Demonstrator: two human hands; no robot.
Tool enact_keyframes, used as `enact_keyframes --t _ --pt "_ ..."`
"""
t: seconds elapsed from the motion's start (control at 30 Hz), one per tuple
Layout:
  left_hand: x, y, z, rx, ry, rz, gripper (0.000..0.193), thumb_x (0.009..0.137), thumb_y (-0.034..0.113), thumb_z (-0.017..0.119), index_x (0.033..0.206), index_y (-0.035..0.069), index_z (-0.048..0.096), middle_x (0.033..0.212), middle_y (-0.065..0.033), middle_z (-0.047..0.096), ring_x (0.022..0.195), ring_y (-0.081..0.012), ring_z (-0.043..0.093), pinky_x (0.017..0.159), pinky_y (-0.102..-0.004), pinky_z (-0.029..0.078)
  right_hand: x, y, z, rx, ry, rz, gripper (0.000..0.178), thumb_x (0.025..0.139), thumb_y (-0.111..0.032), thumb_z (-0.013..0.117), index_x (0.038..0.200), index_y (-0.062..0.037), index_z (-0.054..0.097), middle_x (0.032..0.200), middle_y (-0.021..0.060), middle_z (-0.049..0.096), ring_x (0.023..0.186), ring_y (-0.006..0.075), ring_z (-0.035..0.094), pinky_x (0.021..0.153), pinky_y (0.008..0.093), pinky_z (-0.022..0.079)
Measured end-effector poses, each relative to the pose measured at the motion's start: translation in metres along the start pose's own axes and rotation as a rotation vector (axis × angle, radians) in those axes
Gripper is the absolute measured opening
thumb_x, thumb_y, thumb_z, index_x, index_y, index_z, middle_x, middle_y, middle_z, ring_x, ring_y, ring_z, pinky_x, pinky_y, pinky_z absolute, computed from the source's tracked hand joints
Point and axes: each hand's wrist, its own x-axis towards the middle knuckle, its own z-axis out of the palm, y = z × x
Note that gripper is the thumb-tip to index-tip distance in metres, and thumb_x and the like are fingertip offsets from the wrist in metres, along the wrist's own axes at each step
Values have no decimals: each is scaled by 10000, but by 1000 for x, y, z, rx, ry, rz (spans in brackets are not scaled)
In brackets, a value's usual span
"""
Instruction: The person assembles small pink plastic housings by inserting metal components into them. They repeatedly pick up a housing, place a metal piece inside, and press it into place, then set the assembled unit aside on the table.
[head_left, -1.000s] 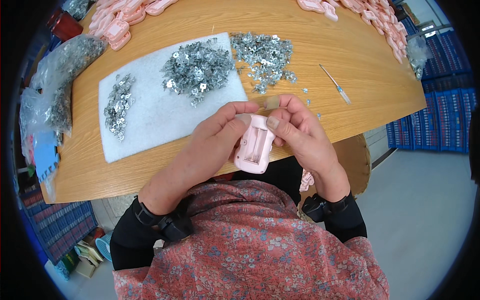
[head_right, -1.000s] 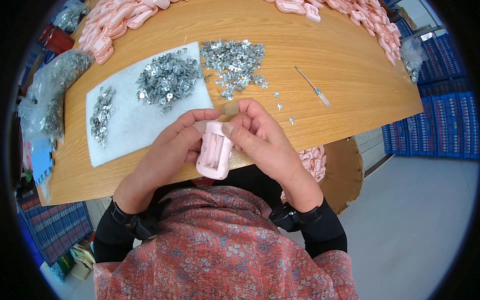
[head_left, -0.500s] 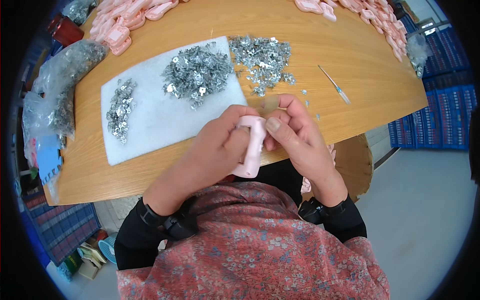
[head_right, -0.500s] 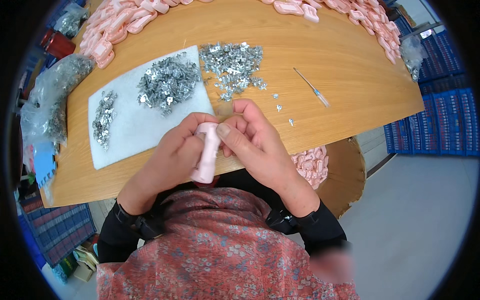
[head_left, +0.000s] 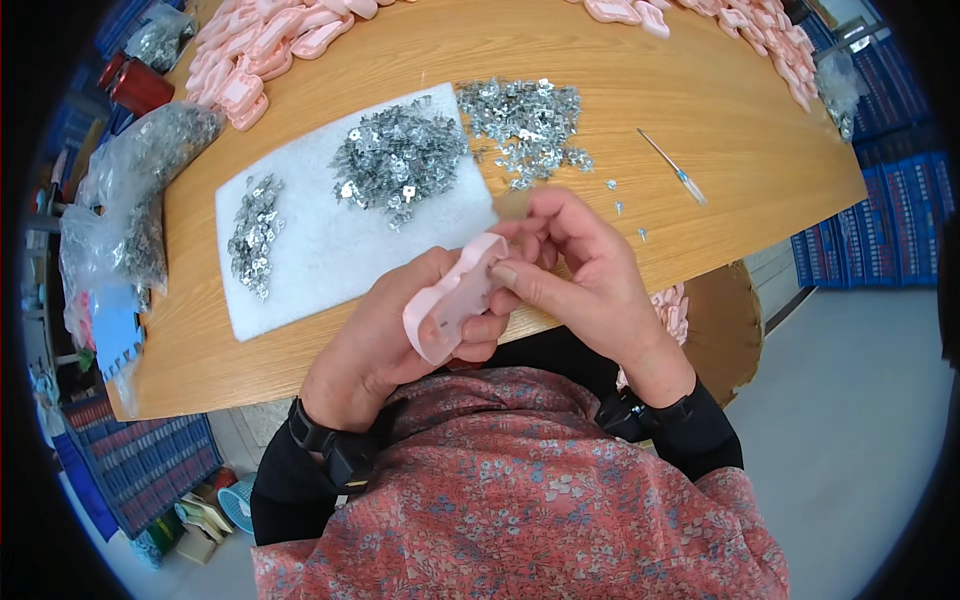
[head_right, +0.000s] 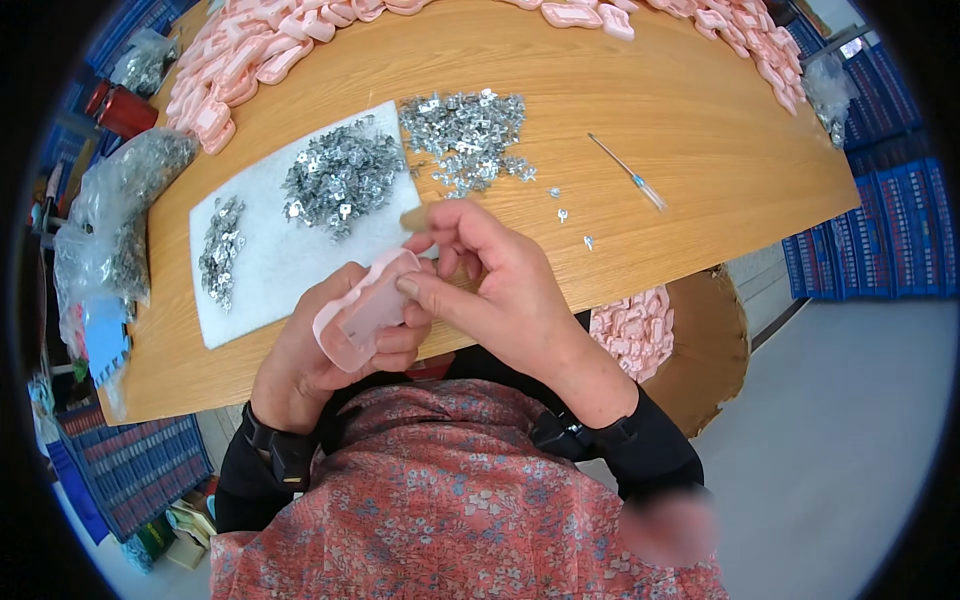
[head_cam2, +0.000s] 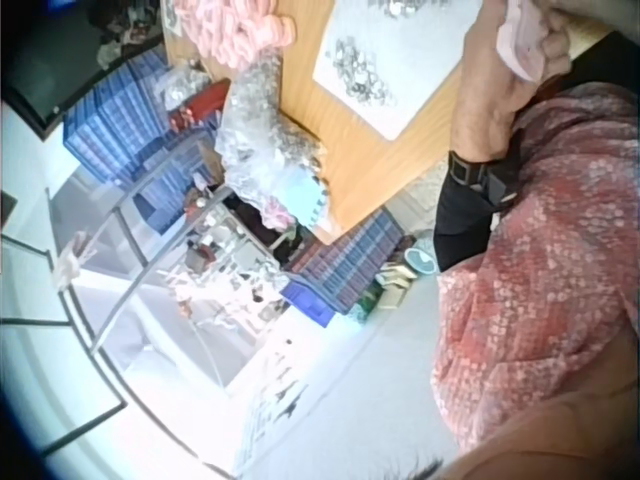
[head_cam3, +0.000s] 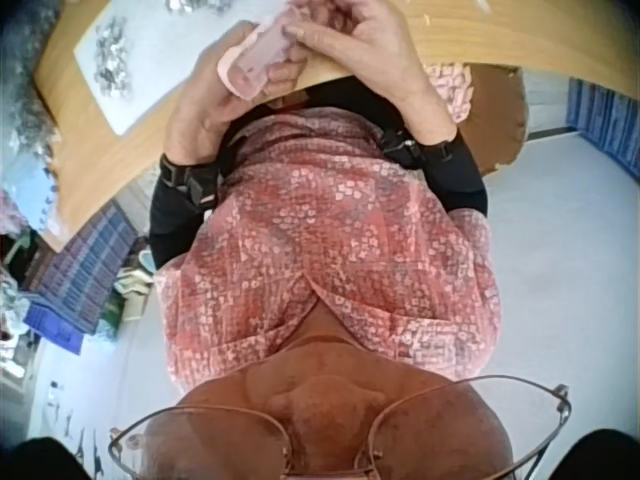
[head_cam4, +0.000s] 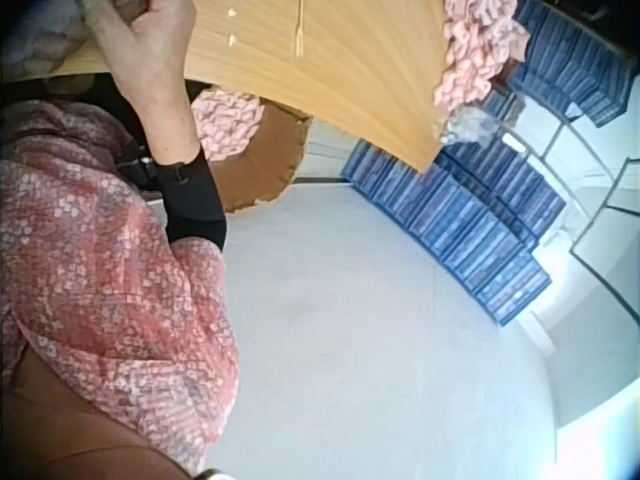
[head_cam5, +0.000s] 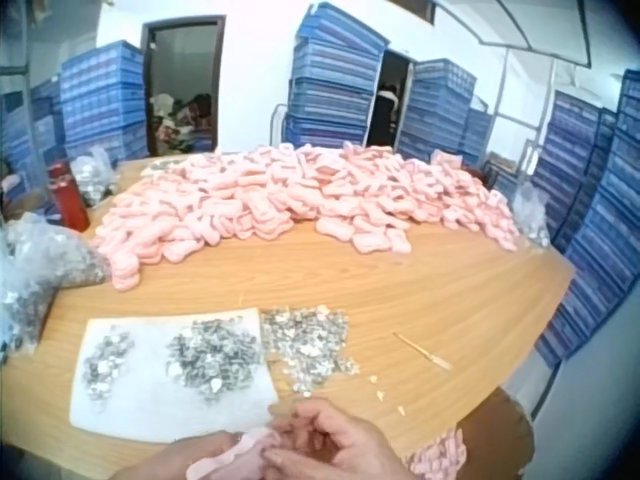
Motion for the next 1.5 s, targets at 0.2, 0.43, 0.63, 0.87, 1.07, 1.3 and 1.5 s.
enact_keyframes --t 0.2,0.43,0.63,0.87,1.07,1.3,1.5 --pt "-4 2 -1 -11 10 -74 343 1001 280 364 1208 60 527 958 -68 562 676 -120 461 529 -238 334 6 2 -10 40 -123 196 232 906 8 694 1123 -7 614 973 32 681 872 85 644 811 232 514" --pt "-30 6 -11 -113 -89 -2 368 1031 275 396 1320 64 482 960 -103 599 656 -149 516 524 -244 401 18 -9 -3 16 -36 62 246 938 -80 677 1160 16 630 1006 33 696 890 92 640 797 252 522" --pt "-75 9 -9 227 146 265 453 1005 241 537 1409 59 445 1015 -135 642 744 -211 640 627 -318 542 42 -29 27 -723 -126 -196 170 870 -55 698 1034 -29 662 875 68 684 807 190 640 691 330 508" --pt "-114 5 -28 156 364 491 468 905 141 696 1341 47 556 975 -71 661 790 -180 653 684 -326 576 83 -17 68 -964 -226 -434 179 794 -27 702 958 -59 640 867 112 655 829 308 601 738 408 497" --pt "-116 4 -46 -168 60 632 424 922 80 647 1318 140 510 1157 -154 653 957 -272 698 802 -522 620 111 -10 95 -1047 -228 -588 218 788 -25 719 990 -72 652 886 78 650 891 283 593 790 384 480" --pt "-120 8 -49 -23 108 545 472 966 140 619 1405 146 447 1148 -218 655 1037 -346 688 796 -570 613 125 -3 118 -1256 -396 -577 247 774 -49 708 1010 -98 656 876 60 664 956 278 579 881 415 417" --pt "-128 10 -51 -36 182 561 571 960 102 618 1482 112 387 1128 -177 662 994 -289 700 850 -516 608 117 -19 107 -1066 -450 -513 242 777 -54 697 1008 -116 656 855 48 673 982 273 573 893 408 399"
